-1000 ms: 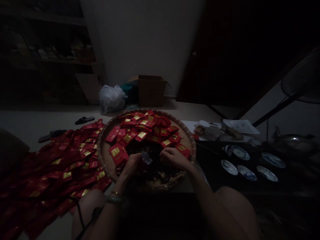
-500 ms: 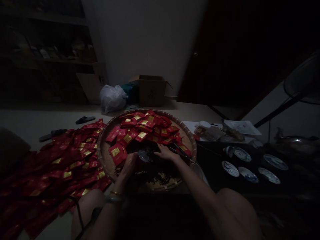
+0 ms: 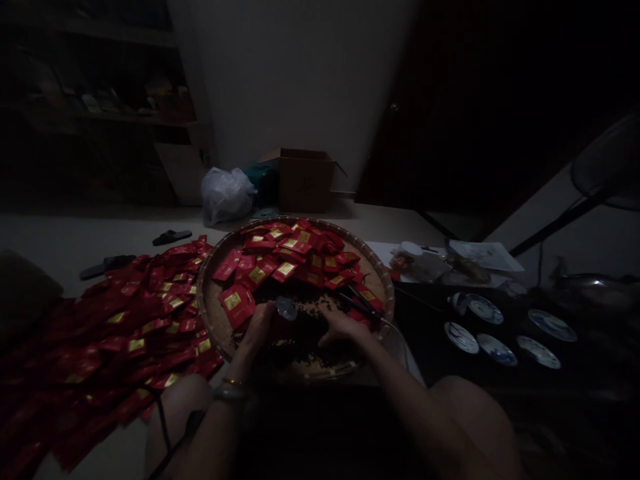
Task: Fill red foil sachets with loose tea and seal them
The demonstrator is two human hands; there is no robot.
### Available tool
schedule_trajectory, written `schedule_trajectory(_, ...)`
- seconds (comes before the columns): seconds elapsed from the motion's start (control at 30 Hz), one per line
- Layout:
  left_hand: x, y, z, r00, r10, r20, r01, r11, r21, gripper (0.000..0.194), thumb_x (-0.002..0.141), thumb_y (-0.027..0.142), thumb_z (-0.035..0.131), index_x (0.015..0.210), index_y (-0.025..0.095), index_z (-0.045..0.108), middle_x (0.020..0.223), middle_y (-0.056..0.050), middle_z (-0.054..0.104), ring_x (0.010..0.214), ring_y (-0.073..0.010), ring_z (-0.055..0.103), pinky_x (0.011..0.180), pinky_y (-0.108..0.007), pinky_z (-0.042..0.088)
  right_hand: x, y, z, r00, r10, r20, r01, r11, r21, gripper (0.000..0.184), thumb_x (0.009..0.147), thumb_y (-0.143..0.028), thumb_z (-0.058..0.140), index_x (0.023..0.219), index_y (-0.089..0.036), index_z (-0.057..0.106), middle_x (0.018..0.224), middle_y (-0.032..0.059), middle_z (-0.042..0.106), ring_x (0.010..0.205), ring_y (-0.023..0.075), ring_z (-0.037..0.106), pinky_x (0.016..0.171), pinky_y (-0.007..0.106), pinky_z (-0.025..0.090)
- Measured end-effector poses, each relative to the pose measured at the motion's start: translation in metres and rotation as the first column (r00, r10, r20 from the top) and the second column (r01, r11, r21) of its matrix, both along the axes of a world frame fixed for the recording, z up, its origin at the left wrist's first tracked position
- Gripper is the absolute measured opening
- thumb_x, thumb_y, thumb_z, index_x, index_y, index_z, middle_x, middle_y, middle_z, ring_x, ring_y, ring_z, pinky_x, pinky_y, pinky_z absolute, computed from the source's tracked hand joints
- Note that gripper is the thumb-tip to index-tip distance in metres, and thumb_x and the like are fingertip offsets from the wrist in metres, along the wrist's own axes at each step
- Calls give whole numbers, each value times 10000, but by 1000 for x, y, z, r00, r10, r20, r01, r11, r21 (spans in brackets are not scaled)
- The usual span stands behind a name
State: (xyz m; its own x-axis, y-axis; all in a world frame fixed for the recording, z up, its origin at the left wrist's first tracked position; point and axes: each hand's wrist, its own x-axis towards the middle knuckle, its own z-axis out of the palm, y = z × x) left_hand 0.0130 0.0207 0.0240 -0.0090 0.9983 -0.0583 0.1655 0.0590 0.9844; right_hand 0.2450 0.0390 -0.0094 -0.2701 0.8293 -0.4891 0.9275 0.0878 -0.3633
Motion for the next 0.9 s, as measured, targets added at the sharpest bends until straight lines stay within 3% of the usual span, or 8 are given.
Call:
schedule_trajectory(0.13,-2,1,-4,1000,-14,1,14,1000,15,627,591,821,321,503,206,408,489,21,389,528,-123,339,452,-251,309,-27,14,-6,992,29,-124,-23,998,51,1093,512,-322,850,1444,-205,292,1433,190,349,1319,322,353,1053,398,316)
schedule_trajectory(0.27,-3,1,-6,998,-57,12,57,998,19,589,620,783,338,522,207,414,509,11,454,547,-135,398,482,-256,359,-62,27,-8,985,80,-150,-65,993,100,903,548,-429,827,1352,-234,464,1320,160,453,1181,319,496,983,396,382)
schedule_trajectory(0.4,-2,0,-2,996,-72,58,71,997,9,630,601,813,353,533,193,446,508,7,479,529,-132,410,474,-254,364,-82,28,-10,974,109,-198,-74,982,173,533,572,-260,810,1081,-179,672,1133,121,595,992,264,602,865,327,453)
schedule_trajectory(0.57,-2,1,1,997,-78,4,78,997,13,666,583,842,342,490,190,445,445,20,420,489,-120,371,423,-240,310,-69,22,-4,966,111,-234,-59,974,219,406,579,-80,721,972,-178,701,972,53,684,928,216,624,809,266,459)
schedule_trajectory(0.63,-2,1,1,997,-78,-12,78,997,22,669,581,847,339,482,192,434,438,22,407,483,-118,363,416,-238,294,-54,23,10,965,99,-243,-40,971,236,379,613,-83,687,979,-183,697,945,38,695,895,201,631,785,259,465)
schedule_trajectory(0.73,0,1,1,996,-85,-15,85,996,-10,687,560,871,315,481,197,419,427,28,376,461,-114,343,404,-240,273,-34,27,47,950,99,-297,-2,951,310,355,650,-108,662,997,-181,687,930,30,694,869,184,629,772,257,469)
schedule_trajectory(0.8,1,1,2,997,-74,-24,73,997,-25,689,556,881,299,475,204,393,415,39,328,445,-107,312,397,-239,242,-30,27,77,924,164,-345,-9,911,411,344,649,-100,664,984,-172,687,955,38,676,881,181,616,794,264,464)
schedule_trajectory(0.9,3,3,3,997,-54,-46,53,999,-5,692,540,896,298,462,211,354,426,46,293,452,-97,275,406,-241,210,-41,20,117,894,321,-313,-124,848,515,347,639,-84,675,970,-187,688,986,43,629,886,177,591,803,275,457)
